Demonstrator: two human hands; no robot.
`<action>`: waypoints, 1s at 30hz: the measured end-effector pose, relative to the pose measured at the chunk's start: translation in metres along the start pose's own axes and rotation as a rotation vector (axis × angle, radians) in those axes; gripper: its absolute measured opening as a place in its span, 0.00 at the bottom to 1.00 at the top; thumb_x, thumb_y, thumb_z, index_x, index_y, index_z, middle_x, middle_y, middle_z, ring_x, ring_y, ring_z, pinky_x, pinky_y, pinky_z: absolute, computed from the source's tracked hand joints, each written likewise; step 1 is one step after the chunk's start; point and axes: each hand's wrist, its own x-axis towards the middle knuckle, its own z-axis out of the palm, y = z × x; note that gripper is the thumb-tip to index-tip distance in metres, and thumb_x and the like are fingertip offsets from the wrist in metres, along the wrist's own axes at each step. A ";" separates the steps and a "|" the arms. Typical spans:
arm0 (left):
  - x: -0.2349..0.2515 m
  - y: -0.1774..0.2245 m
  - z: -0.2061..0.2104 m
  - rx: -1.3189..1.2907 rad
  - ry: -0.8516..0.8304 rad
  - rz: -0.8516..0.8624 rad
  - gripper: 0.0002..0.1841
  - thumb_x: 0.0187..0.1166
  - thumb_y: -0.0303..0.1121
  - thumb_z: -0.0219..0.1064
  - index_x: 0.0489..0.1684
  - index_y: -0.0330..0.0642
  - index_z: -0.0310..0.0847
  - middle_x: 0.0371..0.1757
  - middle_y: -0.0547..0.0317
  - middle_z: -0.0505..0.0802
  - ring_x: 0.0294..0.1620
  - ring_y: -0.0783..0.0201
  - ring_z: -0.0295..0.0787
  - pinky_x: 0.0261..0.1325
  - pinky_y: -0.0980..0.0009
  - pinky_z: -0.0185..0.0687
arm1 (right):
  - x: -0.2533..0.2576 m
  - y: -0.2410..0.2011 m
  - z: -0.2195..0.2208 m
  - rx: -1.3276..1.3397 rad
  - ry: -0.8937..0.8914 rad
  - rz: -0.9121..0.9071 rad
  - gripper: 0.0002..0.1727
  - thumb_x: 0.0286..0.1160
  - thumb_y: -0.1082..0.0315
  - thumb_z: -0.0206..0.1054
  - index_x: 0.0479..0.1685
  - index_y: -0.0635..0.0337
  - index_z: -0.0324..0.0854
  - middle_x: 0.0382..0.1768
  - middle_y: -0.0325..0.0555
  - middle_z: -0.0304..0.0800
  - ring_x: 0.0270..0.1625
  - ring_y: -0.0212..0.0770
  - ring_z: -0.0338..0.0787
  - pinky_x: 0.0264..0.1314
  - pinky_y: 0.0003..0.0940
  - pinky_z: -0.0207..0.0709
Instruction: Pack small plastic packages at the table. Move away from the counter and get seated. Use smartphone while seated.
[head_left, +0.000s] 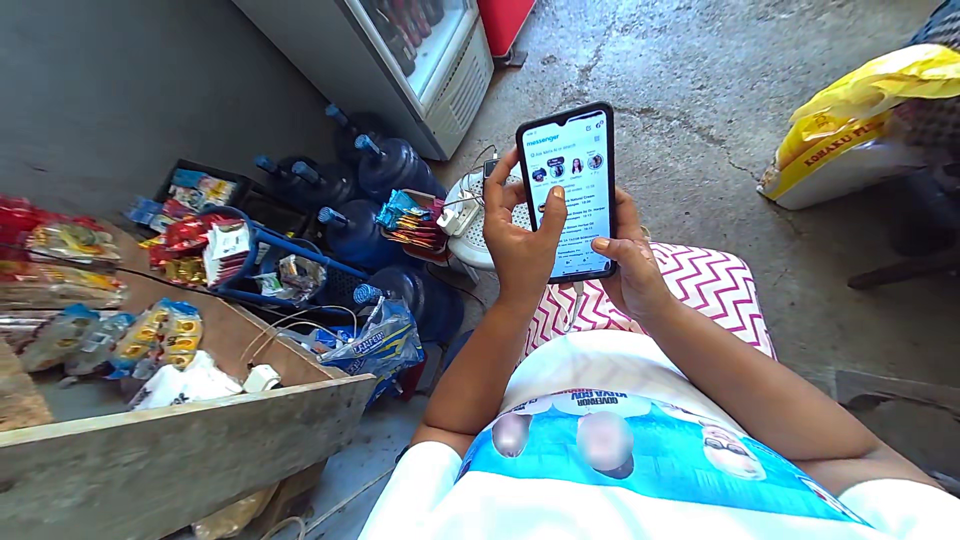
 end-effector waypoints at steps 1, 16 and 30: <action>0.000 0.000 0.000 -0.001 -0.002 0.000 0.30 0.75 0.22 0.65 0.79 0.28 0.64 0.49 0.52 0.88 0.49 0.64 0.92 0.55 0.65 0.92 | 0.000 0.000 0.000 -0.001 -0.002 0.001 0.29 0.81 0.66 0.57 0.81 0.42 0.56 0.64 0.34 0.85 0.57 0.35 0.93 0.42 0.32 0.93; 0.000 -0.002 0.001 -0.006 -0.003 0.016 0.31 0.75 0.22 0.66 0.80 0.28 0.62 0.48 0.52 0.87 0.48 0.64 0.91 0.53 0.65 0.92 | 0.001 -0.001 0.000 0.012 -0.014 0.001 0.28 0.81 0.68 0.56 0.80 0.44 0.56 0.64 0.36 0.85 0.56 0.36 0.93 0.40 0.32 0.93; 0.000 -0.002 0.001 -0.018 -0.004 0.010 0.30 0.78 0.21 0.63 0.81 0.29 0.61 0.47 0.52 0.87 0.47 0.63 0.91 0.54 0.64 0.92 | 0.001 -0.002 0.000 -0.003 -0.012 0.004 0.28 0.80 0.68 0.56 0.80 0.43 0.56 0.64 0.35 0.85 0.57 0.35 0.93 0.41 0.31 0.93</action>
